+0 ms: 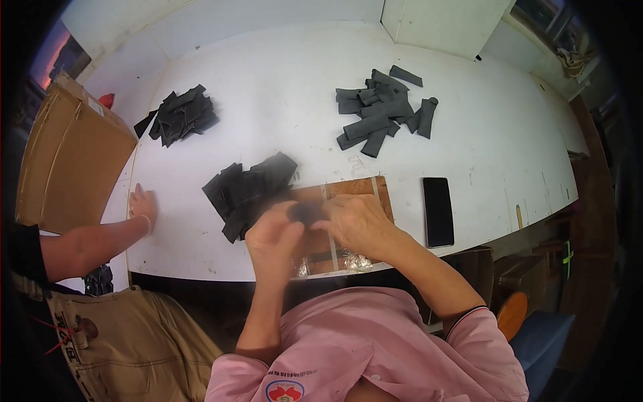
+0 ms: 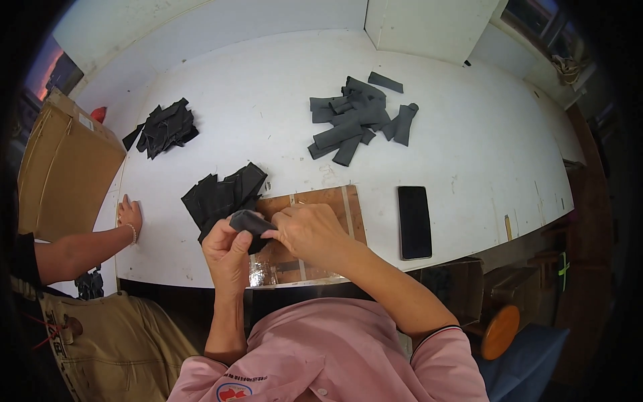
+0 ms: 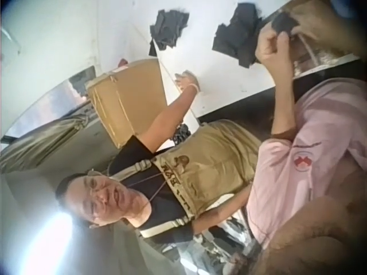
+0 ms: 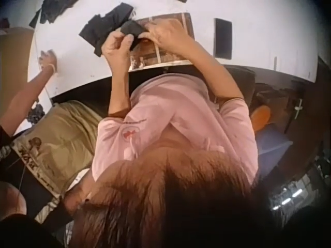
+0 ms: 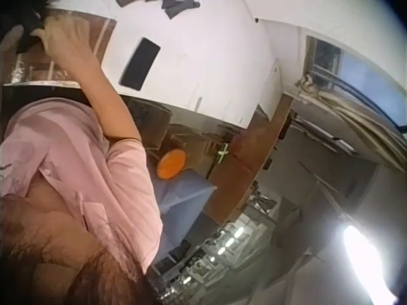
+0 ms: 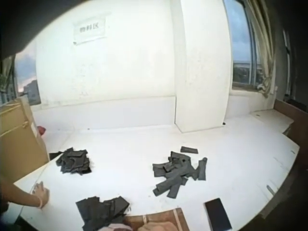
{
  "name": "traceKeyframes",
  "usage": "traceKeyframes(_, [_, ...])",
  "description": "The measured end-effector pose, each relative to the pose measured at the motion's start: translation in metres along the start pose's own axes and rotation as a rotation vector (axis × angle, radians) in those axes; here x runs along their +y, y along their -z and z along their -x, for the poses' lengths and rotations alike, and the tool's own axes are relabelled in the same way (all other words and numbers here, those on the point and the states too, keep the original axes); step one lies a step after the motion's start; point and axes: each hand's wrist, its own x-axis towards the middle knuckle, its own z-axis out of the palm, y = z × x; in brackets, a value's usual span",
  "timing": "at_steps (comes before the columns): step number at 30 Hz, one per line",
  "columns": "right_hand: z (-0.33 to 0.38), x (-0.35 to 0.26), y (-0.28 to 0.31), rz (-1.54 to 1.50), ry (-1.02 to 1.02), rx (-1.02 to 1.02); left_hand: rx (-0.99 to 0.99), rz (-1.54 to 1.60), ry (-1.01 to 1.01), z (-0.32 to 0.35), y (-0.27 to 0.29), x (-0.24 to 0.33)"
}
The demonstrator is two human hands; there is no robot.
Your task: The recorder uses a small pair of snips to trim the edges and stray threads from black synthetic fabric pieces on a workbench.
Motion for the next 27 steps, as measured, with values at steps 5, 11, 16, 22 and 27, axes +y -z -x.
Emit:
traceKeyframes(5, [-0.007,-0.009,0.013,-0.041,0.009,0.083,-0.162,0.035,0.11,-0.024,-0.02,0.026])
traceKeyframes(11, [0.002,0.007,-0.011,-0.16,-0.006,0.071,-0.278,-0.224,0.23,-0.029,-0.023,0.028])
traceKeyframes(16, [0.01,0.003,-0.021,-0.313,0.003,0.185,-0.376,-0.636,0.068,-0.032,-0.027,0.037])
traceKeyframes(22, [0.009,0.006,-0.017,-0.25,-0.017,0.079,-0.244,-0.317,0.089,-0.019,-0.028,0.033])
traceKeyframes(27, [0.0,0.002,-0.006,-0.283,-0.02,0.076,-0.159,-0.194,0.029,-0.016,-0.023,0.04])
